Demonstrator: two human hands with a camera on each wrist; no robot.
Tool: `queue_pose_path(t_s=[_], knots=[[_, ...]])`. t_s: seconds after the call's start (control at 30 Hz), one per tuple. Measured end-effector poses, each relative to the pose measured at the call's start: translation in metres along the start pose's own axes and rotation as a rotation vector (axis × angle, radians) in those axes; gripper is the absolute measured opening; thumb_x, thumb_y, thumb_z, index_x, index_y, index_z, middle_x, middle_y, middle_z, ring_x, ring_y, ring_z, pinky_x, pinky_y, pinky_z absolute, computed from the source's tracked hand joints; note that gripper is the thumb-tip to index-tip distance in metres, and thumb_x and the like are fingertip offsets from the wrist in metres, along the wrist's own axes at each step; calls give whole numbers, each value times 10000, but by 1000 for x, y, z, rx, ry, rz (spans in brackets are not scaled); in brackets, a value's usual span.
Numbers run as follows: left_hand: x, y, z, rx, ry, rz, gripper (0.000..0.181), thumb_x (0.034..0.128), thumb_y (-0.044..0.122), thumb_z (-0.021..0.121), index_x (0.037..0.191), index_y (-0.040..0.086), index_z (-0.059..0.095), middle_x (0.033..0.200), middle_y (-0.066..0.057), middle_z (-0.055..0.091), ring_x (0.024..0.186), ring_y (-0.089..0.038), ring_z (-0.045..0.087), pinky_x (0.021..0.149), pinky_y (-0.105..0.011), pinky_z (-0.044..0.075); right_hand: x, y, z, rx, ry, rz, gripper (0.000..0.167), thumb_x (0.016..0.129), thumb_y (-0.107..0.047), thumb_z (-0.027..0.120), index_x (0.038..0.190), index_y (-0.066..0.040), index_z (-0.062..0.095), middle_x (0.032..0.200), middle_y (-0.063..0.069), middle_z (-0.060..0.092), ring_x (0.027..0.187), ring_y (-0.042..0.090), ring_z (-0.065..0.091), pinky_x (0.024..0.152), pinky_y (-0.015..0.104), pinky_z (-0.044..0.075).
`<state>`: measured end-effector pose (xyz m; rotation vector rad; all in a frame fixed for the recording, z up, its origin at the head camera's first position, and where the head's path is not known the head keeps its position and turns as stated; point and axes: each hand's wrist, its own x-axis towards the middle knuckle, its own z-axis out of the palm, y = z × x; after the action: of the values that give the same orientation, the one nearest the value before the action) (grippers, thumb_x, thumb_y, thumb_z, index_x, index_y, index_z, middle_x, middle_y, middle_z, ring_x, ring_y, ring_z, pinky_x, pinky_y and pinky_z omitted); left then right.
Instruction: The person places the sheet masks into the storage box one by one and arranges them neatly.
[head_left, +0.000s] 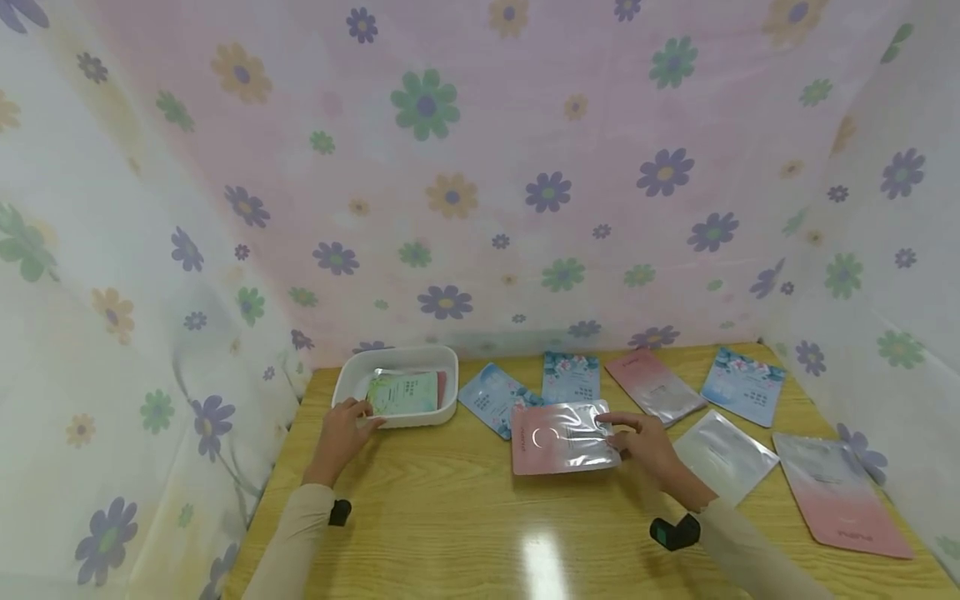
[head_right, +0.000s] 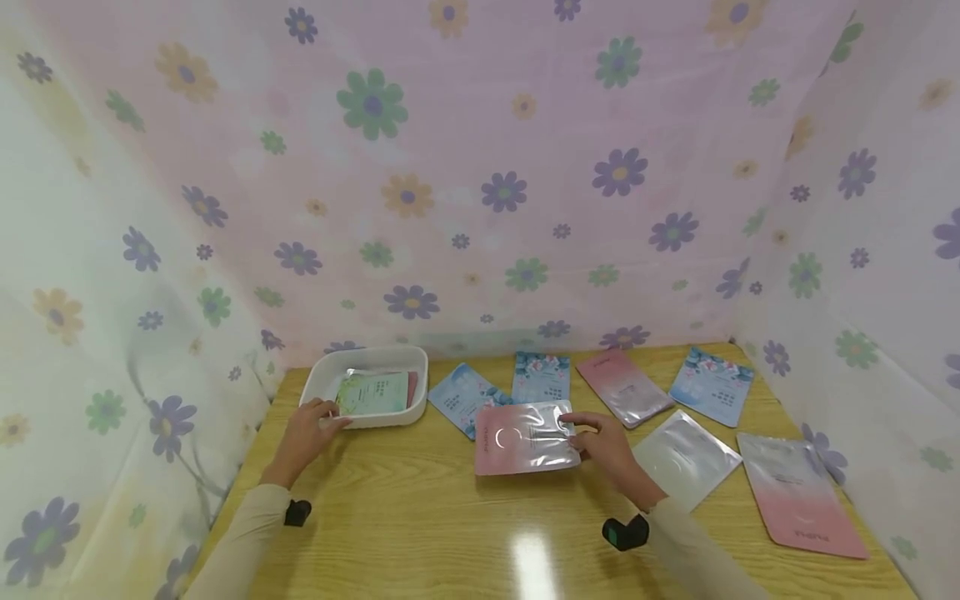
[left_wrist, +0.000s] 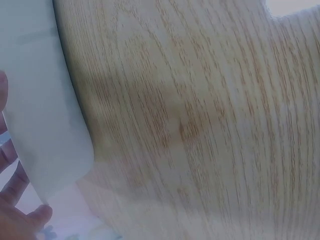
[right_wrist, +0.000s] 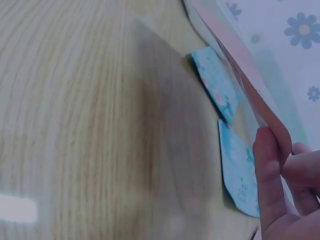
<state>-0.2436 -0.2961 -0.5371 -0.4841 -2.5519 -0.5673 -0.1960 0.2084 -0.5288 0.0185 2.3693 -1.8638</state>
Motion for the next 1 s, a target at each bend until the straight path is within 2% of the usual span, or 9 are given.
queue_pose_path(t_s=[0.27,0.4,0.57,0.73,1.0], knots=[[2,-1,2,15,-2,-10,252,715,187,836,756,61,621,718,-71,550,598,-231,476,590,-410,411,4,-13,6,69,-28,-11,340,879,6,595,1216,52,594,1162,224,582,682,150,587,619,335,524],[0,1,1,12,-21,-29,245,723,184,831,767,51,630,726,-80,554,610,-241,486,602,-419,415,5,-19,13,102,-58,-27,349,894,-1,582,1238,56,574,1229,245,546,692,137,577,623,328,521],[-2,3,-2,17,-37,-47,237,742,187,816,773,50,626,734,-81,554,624,-247,490,613,-426,412,10,-27,25,123,-54,-22,348,881,8,592,1227,43,589,1251,242,541,684,153,587,617,331,522],[-2,2,-3,9,-27,-33,239,732,178,823,766,50,624,723,-76,547,604,-232,477,593,-424,404,19,-35,38,140,-59,-14,342,879,29,582,1221,37,595,1259,226,526,666,143,578,609,312,519],[-2,2,-1,-2,-39,-52,236,742,192,815,777,52,628,737,-79,553,618,-232,474,601,-410,403,31,-43,58,177,-79,-28,353,870,33,584,1223,29,596,1257,212,517,665,139,559,598,319,515]])
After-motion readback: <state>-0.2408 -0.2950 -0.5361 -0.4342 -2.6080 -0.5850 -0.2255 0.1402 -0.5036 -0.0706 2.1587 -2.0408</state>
